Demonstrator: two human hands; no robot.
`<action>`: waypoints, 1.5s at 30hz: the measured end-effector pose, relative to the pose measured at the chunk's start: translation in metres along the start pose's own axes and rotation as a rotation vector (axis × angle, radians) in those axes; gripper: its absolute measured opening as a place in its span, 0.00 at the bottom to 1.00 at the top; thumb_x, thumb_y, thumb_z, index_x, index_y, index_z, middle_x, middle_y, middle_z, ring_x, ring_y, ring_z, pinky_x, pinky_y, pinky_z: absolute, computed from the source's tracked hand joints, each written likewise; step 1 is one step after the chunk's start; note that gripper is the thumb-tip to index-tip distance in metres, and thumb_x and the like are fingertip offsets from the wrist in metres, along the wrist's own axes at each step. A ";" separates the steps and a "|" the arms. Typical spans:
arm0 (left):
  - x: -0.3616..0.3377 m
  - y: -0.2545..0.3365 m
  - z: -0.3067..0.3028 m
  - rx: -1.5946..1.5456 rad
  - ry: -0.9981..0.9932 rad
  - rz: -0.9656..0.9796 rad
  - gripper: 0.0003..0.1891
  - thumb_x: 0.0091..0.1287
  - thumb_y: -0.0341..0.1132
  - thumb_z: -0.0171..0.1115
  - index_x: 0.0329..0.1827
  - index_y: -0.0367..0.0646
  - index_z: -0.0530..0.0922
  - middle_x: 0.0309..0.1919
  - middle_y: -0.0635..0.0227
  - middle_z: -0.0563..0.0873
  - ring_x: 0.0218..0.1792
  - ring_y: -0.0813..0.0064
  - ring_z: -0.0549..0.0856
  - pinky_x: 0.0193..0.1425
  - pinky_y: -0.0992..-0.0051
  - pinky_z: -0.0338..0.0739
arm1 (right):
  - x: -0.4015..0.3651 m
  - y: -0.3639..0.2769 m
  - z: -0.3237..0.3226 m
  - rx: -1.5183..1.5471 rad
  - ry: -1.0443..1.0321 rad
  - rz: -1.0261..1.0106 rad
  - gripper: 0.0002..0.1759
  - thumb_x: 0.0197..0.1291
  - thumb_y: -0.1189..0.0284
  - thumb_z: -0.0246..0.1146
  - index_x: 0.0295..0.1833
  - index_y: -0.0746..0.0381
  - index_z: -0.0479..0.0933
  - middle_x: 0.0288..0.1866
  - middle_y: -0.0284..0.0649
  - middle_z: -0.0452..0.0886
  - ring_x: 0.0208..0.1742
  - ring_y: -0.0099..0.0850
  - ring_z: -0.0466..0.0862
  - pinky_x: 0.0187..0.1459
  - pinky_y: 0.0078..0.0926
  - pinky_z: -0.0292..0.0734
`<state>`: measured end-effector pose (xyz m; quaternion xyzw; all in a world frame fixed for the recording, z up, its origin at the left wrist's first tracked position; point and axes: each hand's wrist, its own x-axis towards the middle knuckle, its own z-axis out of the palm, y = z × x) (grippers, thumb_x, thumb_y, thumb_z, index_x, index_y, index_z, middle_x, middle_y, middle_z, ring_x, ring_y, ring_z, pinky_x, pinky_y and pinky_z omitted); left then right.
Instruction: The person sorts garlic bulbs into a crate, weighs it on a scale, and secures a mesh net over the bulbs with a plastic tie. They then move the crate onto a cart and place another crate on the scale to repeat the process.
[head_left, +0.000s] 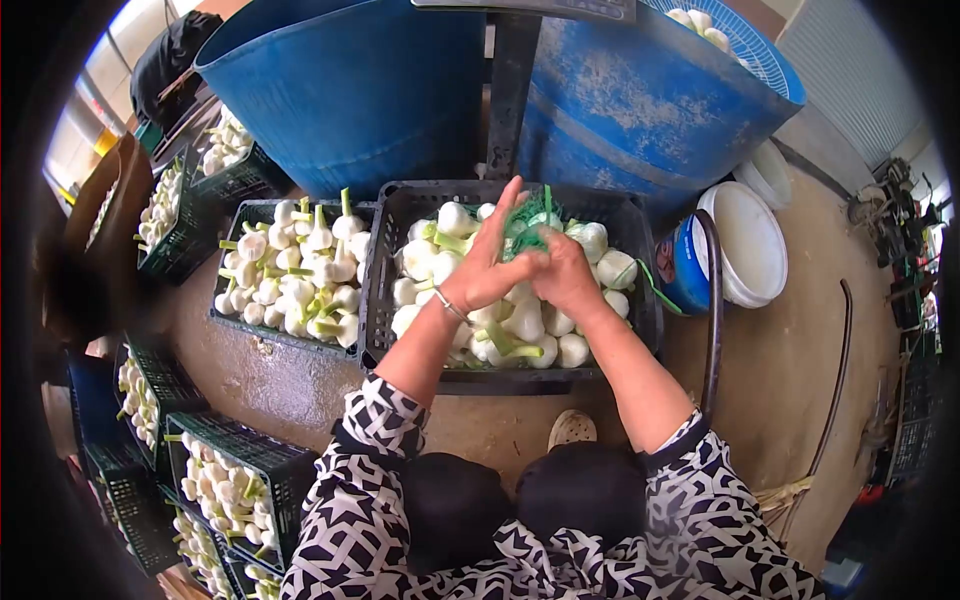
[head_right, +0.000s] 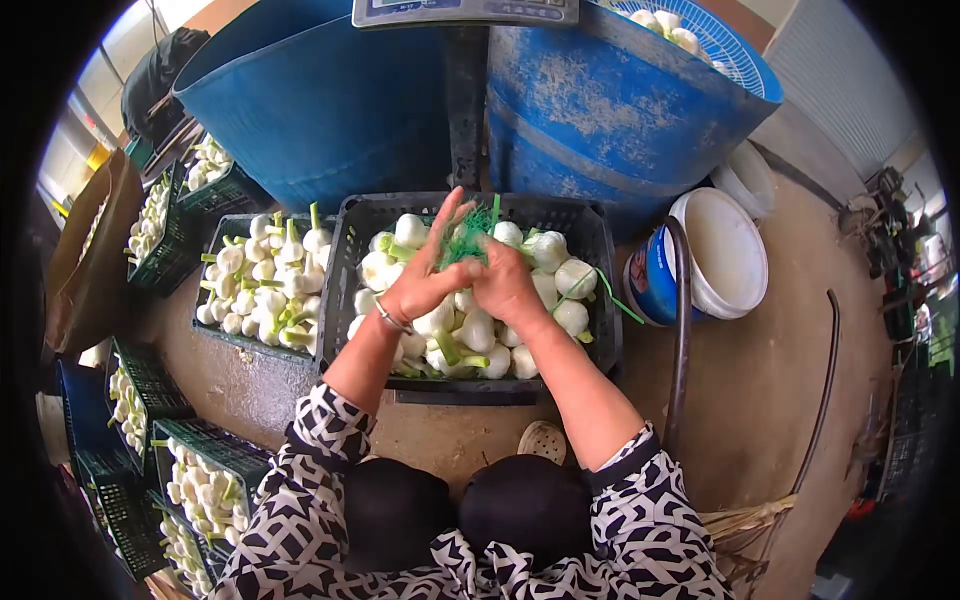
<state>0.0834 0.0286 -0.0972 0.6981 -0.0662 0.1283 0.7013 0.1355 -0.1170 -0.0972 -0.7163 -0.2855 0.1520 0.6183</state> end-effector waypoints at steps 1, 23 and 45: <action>-0.006 0.017 -0.020 0.346 -0.095 0.005 0.52 0.56 0.57 0.66 0.79 0.49 0.47 0.74 0.53 0.57 0.75 0.59 0.55 0.78 0.59 0.44 | 0.001 -0.004 -0.005 0.166 0.010 0.190 0.07 0.57 0.76 0.61 0.42 0.65 0.77 0.34 0.41 0.82 0.34 0.26 0.80 0.36 0.29 0.75; 0.009 -0.047 0.023 0.465 -0.304 -0.102 0.18 0.71 0.53 0.47 0.39 0.56 0.84 0.37 0.71 0.87 0.49 0.66 0.82 0.59 0.58 0.62 | 0.032 -0.090 -0.037 -0.268 -0.399 0.146 0.15 0.60 0.65 0.65 0.50 0.61 0.79 0.24 0.39 0.83 0.15 0.22 0.76 0.18 0.20 0.70; 0.000 -0.026 0.034 0.635 -0.338 0.171 0.23 0.59 0.40 0.67 0.59 0.50 0.80 0.68 0.71 0.74 0.74 0.64 0.60 0.73 0.61 0.49 | 0.063 -0.008 -0.065 1.246 0.293 0.157 0.13 0.67 0.70 0.53 0.54 0.63 0.73 0.24 0.31 0.68 0.15 0.21 0.61 0.17 0.20 0.53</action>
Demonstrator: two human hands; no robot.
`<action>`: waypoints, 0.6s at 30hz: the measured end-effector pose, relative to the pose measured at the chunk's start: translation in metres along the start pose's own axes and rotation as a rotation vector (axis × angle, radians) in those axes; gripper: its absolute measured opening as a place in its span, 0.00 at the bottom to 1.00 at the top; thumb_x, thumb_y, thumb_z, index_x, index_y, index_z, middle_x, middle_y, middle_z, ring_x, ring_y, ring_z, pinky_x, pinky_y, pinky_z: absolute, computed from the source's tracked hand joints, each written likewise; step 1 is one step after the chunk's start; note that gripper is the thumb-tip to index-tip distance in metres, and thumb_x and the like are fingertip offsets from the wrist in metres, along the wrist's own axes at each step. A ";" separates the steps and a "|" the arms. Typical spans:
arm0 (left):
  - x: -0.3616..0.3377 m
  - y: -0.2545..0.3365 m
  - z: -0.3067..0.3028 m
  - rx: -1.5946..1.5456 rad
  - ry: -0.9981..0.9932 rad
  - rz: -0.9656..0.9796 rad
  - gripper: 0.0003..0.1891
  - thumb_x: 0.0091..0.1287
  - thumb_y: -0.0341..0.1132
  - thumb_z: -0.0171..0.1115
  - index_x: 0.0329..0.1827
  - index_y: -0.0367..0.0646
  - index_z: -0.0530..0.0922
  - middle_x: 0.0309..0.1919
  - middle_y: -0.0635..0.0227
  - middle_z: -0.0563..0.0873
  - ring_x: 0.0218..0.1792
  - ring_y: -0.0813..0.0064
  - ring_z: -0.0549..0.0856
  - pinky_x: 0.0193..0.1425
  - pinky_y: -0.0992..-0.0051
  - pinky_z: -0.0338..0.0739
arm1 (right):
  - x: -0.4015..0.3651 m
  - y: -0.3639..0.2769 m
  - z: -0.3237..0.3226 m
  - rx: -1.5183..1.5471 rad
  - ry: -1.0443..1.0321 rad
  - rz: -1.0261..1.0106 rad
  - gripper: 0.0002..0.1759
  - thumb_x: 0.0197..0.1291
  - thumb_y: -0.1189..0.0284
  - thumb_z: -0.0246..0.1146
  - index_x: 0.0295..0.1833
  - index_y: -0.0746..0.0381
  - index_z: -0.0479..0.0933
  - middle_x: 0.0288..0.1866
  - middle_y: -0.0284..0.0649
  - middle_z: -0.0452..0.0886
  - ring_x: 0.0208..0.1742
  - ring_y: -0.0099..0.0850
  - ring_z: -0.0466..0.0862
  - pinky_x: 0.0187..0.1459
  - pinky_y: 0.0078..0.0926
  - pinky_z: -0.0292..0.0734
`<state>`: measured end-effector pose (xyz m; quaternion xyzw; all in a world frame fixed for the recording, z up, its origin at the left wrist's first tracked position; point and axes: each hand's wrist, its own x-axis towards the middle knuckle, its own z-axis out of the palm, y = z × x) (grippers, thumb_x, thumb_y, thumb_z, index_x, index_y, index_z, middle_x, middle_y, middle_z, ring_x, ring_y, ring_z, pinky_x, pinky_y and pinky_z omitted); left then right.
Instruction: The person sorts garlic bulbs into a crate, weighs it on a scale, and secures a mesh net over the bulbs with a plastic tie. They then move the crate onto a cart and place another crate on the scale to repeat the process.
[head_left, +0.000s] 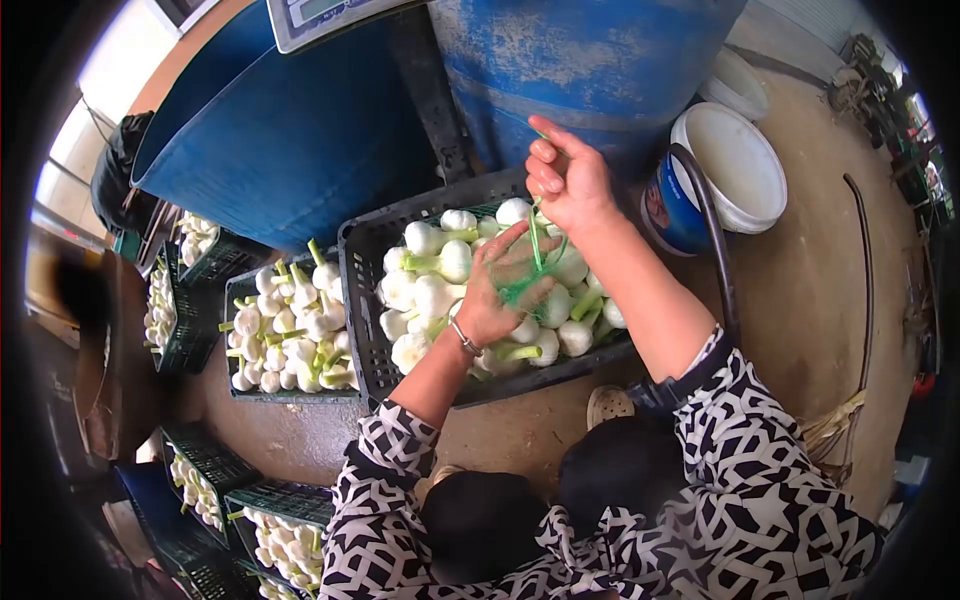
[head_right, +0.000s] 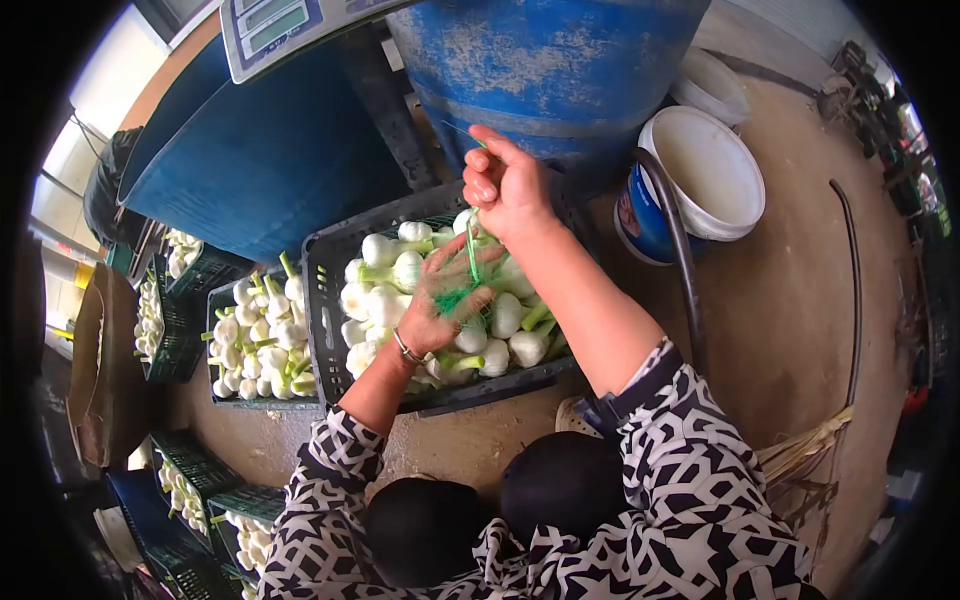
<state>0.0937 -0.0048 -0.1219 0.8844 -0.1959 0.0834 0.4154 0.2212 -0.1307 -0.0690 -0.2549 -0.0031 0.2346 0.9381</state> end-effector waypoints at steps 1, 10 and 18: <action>0.000 -0.001 -0.004 -0.097 -0.101 -0.007 0.24 0.62 0.41 0.66 0.62 0.50 0.78 0.67 0.71 0.75 0.75 0.65 0.58 0.74 0.61 0.47 | 0.009 0.006 0.001 -0.024 0.000 0.006 0.13 0.67 0.70 0.54 0.54 0.62 0.73 0.23 0.31 0.69 0.14 0.21 0.61 0.17 0.20 0.53; 0.000 -0.016 0.014 -0.539 0.125 -0.319 0.08 0.64 0.31 0.65 0.42 0.37 0.82 0.34 0.69 0.85 0.37 0.81 0.81 0.43 0.76 0.75 | 0.024 0.003 0.041 -0.026 -0.230 0.016 0.14 0.67 0.70 0.52 0.54 0.62 0.75 0.22 0.29 0.69 0.13 0.20 0.60 0.16 0.19 0.52; 0.006 -0.020 0.017 -0.487 0.290 -0.358 0.09 0.61 0.28 0.65 0.42 0.35 0.79 0.30 0.64 0.86 0.30 0.76 0.82 0.35 0.72 0.77 | -0.068 -0.034 0.054 -0.088 -0.584 0.030 0.20 0.68 0.70 0.49 0.63 0.61 0.72 0.21 0.34 0.72 0.14 0.22 0.63 0.18 0.19 0.59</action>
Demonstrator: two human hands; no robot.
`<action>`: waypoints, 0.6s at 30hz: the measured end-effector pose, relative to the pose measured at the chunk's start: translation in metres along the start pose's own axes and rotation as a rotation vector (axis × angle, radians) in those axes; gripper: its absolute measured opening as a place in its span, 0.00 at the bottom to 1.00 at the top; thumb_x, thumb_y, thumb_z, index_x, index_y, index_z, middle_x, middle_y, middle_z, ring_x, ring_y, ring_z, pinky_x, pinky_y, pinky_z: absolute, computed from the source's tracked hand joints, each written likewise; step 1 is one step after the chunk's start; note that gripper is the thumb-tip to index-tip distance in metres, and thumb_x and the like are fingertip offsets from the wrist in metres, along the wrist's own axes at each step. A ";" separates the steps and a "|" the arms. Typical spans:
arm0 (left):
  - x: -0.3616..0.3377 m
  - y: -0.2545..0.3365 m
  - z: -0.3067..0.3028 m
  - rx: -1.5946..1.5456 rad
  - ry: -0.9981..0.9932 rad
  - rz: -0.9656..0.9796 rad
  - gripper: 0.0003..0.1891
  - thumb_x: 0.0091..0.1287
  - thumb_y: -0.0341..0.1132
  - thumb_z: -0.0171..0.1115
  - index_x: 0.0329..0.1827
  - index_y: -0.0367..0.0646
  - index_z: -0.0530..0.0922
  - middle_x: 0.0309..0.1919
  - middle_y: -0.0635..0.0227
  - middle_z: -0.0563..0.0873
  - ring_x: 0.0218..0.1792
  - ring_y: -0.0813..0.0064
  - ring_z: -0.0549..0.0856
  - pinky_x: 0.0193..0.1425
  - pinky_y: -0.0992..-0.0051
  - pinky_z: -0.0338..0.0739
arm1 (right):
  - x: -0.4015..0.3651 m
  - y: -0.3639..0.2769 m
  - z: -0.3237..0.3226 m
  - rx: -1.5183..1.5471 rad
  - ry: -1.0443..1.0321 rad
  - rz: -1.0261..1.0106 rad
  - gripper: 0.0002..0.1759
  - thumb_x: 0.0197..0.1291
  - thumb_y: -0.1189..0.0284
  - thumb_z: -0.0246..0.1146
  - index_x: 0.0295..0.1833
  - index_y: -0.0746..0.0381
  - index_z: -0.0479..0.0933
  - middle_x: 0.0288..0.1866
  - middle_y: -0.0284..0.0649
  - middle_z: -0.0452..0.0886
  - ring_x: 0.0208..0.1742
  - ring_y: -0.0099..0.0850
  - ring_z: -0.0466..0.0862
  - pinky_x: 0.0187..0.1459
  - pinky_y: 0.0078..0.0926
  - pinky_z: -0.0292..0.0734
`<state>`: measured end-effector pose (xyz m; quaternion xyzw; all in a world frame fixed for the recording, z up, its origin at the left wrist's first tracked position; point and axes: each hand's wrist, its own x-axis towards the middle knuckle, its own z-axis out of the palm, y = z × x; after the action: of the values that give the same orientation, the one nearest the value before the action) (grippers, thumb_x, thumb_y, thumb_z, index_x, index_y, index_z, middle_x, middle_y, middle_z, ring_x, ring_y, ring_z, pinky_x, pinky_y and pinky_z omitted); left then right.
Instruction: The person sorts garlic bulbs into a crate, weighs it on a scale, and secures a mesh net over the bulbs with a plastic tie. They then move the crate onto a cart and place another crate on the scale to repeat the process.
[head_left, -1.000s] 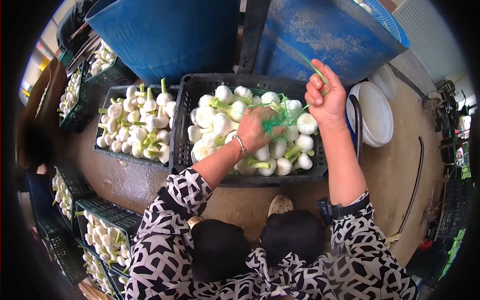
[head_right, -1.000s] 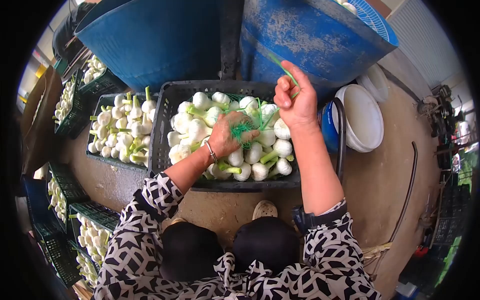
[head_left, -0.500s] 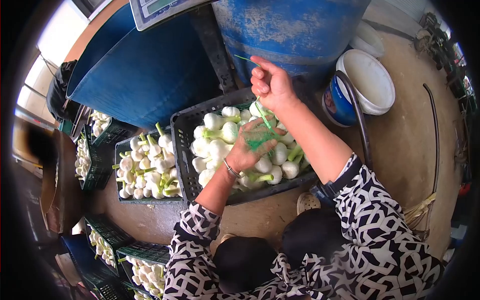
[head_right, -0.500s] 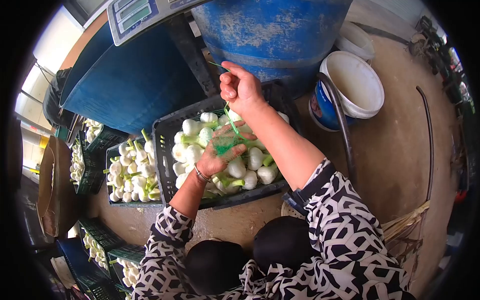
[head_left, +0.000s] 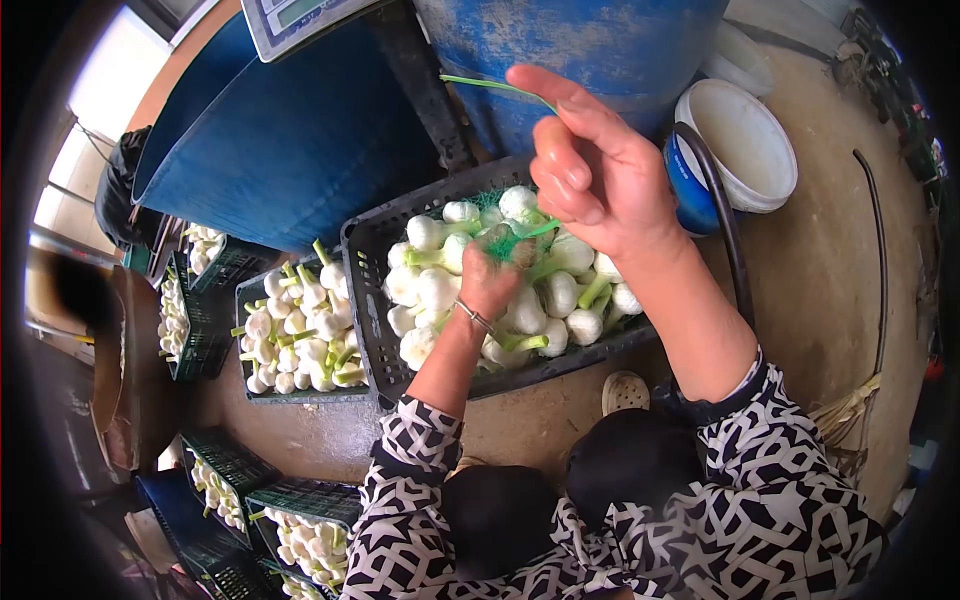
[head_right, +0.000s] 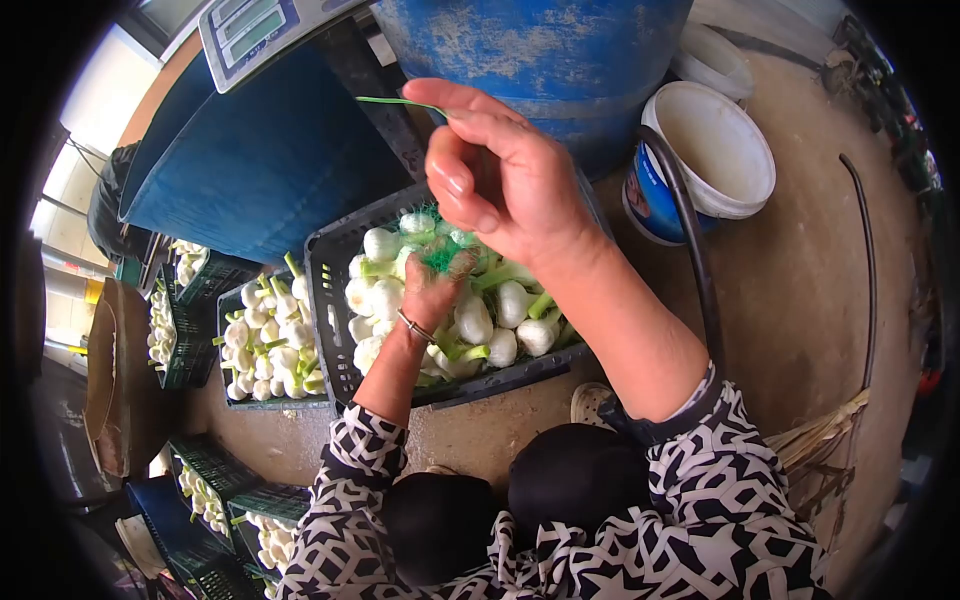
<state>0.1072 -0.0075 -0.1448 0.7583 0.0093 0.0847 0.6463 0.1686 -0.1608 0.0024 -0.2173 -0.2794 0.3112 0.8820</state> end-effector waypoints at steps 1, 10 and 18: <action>0.000 0.000 -0.001 0.092 0.013 0.023 0.11 0.60 0.28 0.65 0.45 0.35 0.78 0.31 0.63 0.86 0.31 0.74 0.82 0.37 0.72 0.77 | -0.013 -0.004 0.002 0.002 0.001 -0.010 0.20 0.68 0.70 0.49 0.63 0.61 0.72 0.21 0.34 0.72 0.14 0.22 0.63 0.18 0.19 0.59; 0.008 -0.007 -0.001 0.371 0.015 0.248 0.11 0.67 0.29 0.57 0.51 0.39 0.79 0.31 0.66 0.82 0.32 0.75 0.80 0.39 0.74 0.77 | -0.105 -0.030 0.002 -0.568 0.577 -0.250 0.27 0.71 0.67 0.46 0.73 0.64 0.59 0.24 0.38 0.75 0.19 0.22 0.70 0.20 0.16 0.61; 0.024 -0.019 -0.003 0.211 0.079 -0.146 0.16 0.72 0.38 0.49 0.42 0.37 0.82 0.20 0.68 0.80 0.23 0.78 0.76 0.28 0.75 0.70 | -0.162 0.050 0.008 -1.024 -0.071 0.330 0.14 0.69 0.68 0.52 0.53 0.60 0.77 0.24 0.37 0.80 0.25 0.26 0.81 0.31 0.26 0.76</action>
<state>0.1323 0.0015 -0.1600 0.8155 0.0988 0.0660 0.5664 0.0368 -0.2323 -0.0775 -0.6497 -0.3872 0.2767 0.5928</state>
